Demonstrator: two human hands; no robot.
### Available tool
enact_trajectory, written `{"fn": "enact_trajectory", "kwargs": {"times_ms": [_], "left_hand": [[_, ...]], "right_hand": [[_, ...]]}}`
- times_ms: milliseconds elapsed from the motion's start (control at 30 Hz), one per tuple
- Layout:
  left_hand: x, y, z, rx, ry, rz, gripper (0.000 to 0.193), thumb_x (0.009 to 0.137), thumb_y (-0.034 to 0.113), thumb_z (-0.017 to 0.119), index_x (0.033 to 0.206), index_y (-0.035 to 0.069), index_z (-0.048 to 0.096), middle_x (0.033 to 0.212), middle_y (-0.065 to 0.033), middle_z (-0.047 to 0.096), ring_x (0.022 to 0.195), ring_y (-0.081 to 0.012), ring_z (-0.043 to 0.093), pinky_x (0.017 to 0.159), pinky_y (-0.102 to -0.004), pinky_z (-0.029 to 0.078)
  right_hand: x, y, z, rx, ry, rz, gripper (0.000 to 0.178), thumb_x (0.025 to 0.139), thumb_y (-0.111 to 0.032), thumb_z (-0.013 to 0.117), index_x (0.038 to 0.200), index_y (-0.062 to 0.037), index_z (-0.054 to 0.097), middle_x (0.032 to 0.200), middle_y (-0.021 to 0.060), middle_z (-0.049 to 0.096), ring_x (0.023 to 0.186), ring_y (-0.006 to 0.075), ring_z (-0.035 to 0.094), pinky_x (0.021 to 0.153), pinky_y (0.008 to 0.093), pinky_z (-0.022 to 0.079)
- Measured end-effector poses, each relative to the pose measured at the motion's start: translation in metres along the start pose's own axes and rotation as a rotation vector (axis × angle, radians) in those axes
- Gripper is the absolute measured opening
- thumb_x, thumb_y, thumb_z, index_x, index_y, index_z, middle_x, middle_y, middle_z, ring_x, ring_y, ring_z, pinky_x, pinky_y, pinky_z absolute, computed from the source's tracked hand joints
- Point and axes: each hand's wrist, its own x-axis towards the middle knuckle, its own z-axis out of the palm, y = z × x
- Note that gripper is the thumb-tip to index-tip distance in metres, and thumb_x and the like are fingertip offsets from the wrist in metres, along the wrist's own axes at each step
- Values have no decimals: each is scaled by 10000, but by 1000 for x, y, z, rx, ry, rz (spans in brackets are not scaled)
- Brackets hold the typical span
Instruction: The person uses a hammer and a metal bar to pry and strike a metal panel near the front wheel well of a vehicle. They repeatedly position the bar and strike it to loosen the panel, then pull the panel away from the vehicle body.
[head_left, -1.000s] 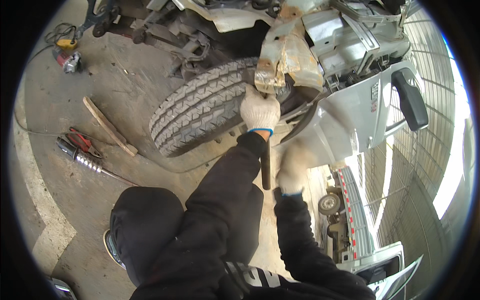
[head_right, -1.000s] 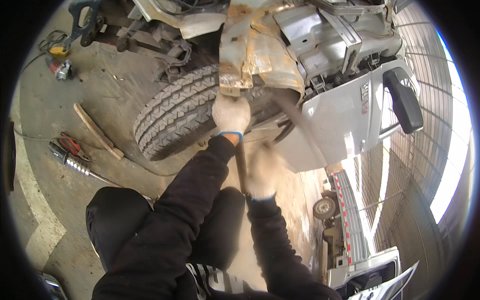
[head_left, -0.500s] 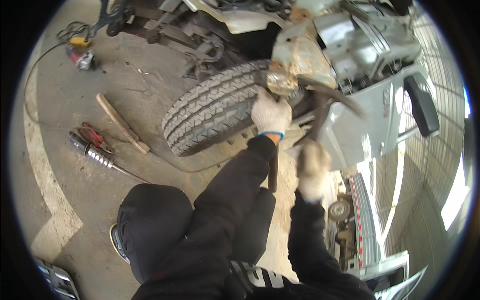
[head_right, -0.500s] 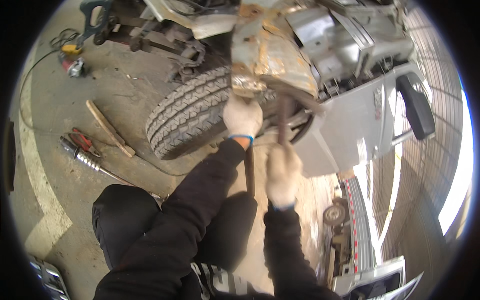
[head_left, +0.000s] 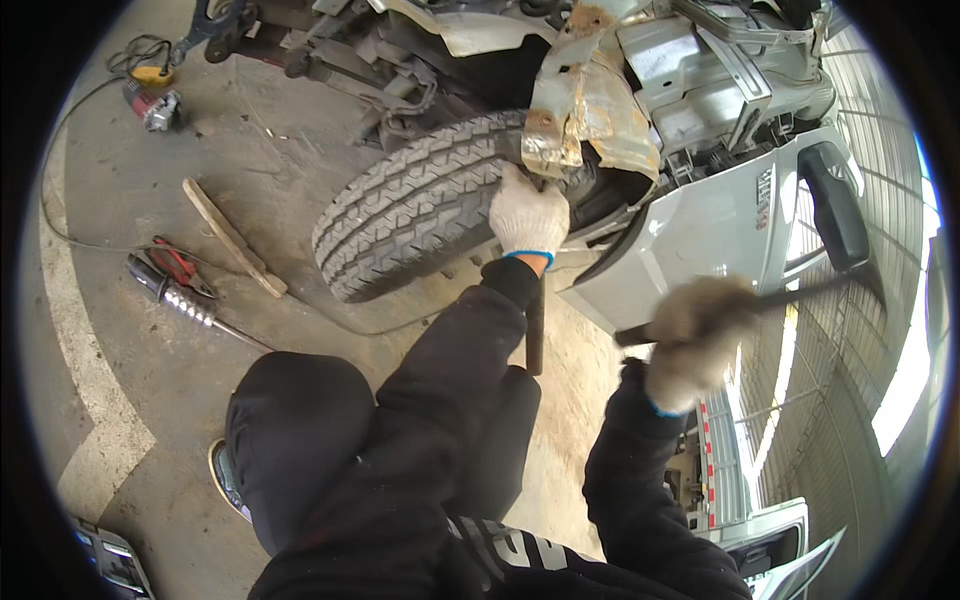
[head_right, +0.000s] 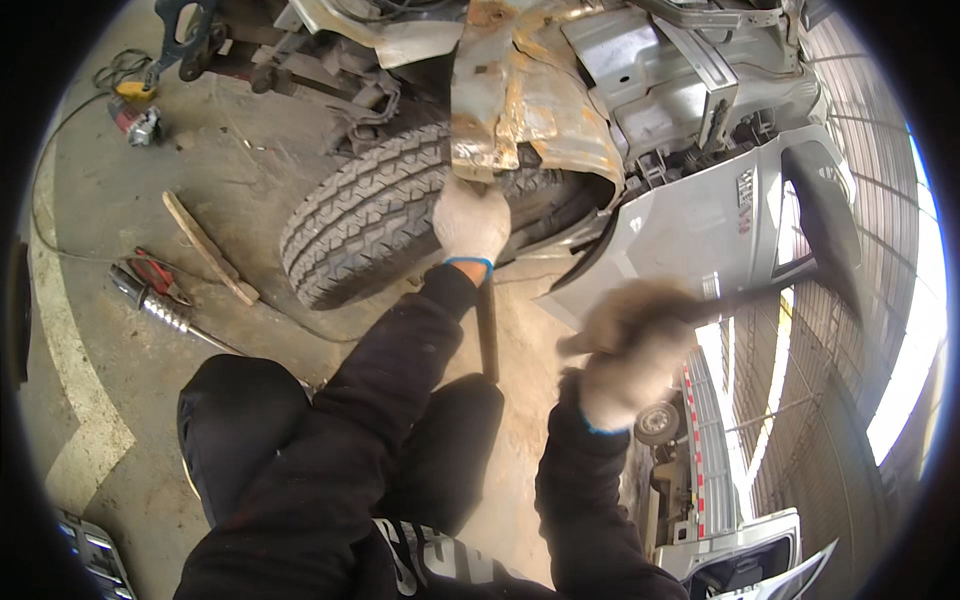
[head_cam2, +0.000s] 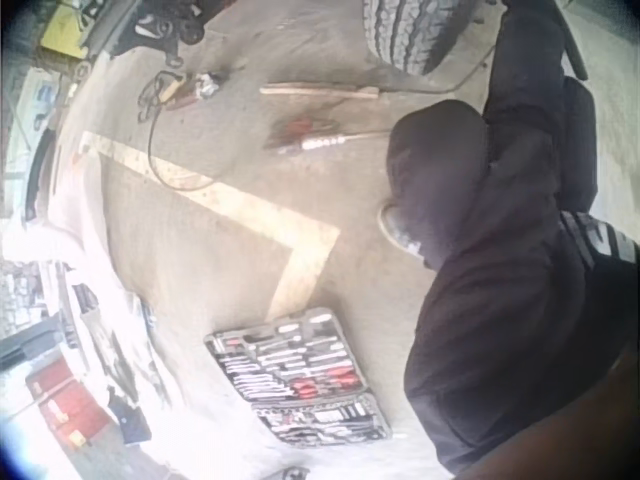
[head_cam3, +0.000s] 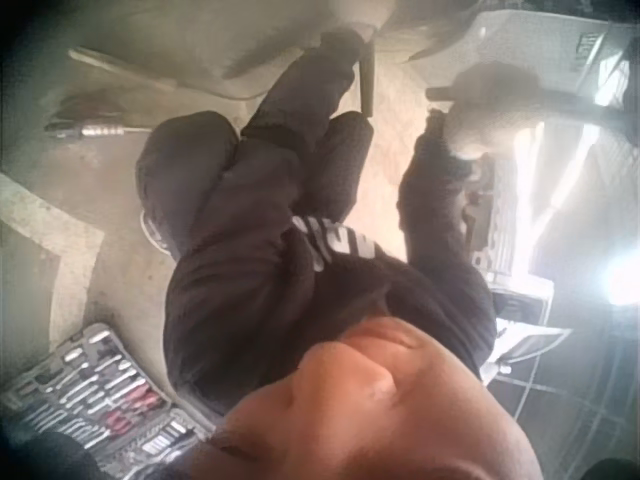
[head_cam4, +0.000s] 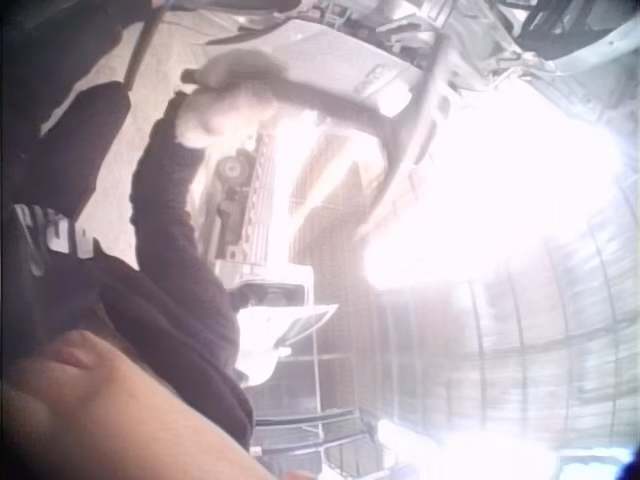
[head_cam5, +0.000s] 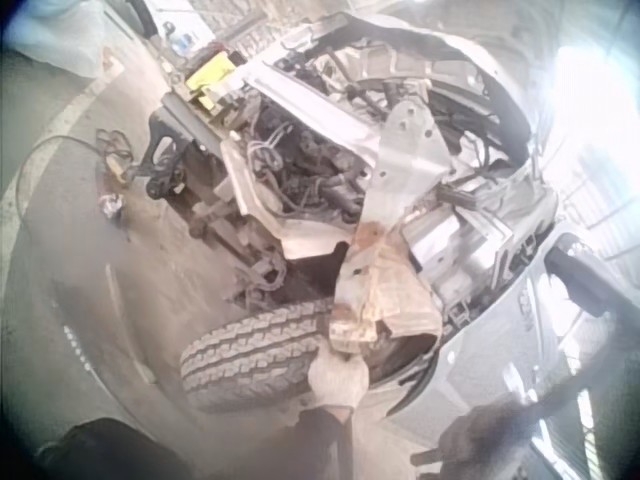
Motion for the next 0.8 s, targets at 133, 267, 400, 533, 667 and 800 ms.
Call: {"fn": "enact_trajectory", "kwargs": {"times_ms": [133,267,400,533,667,800], "left_hand": [[-3,-1,-1,9,-27,-53,286,818,190,617,1040,12,588,905,-268,666,905,-463,622,814,-516,489],[-1,3,-5,21,-48,-54,301,798,167,611,1045,-2,573,898,-283,660,902,-469,622,816,-514,489],[-2,5,-5,24,-26,-48,278,790,157,618,1005,-10,566,879,-292,655,907,-464,626,823,-514,492],[-1,0,-2,29,-2,5,294,771,156,633,983,-22,534,832,-273,656,832,-461,635,760,-516,504],[0,-9,0,44,25,76,310,766,157,637,982,-33,520,796,-267,658,789,-455,643,730,-510,513],[3,-16,3,99,10,77,330,766,159,633,1002,-50,534,778,-269,656,767,-444,648,726,-500,522]], "right_hand": [[-1,17,-7,97,-120,-629,90,919,-164,518,852,-107,501,666,31,516,474,141,471,413,264,396],[-29,49,11,-461,-240,411,158,944,-200,596,998,-51,598,875,86,637,732,214,592,636,337,496],[-3,5,9,-106,-86,26,277,980,-261,443,820,-58,545,660,42,525,479,150,459,422,262,385],[-3,15,3,120,-13,-348,282,967,-301,473,826,-65,537,646,47,519,523,186,517,446,291,420],[-51,83,8,-353,-102,578,323,964,-300,529,800,-23,551,596,25,489,531,116,444,494,302,348],[-64,106,-9,-173,-26,390,462,944,-469,483,817,-25,501,556,-4,431,417,74,378,381,239,287]]}}
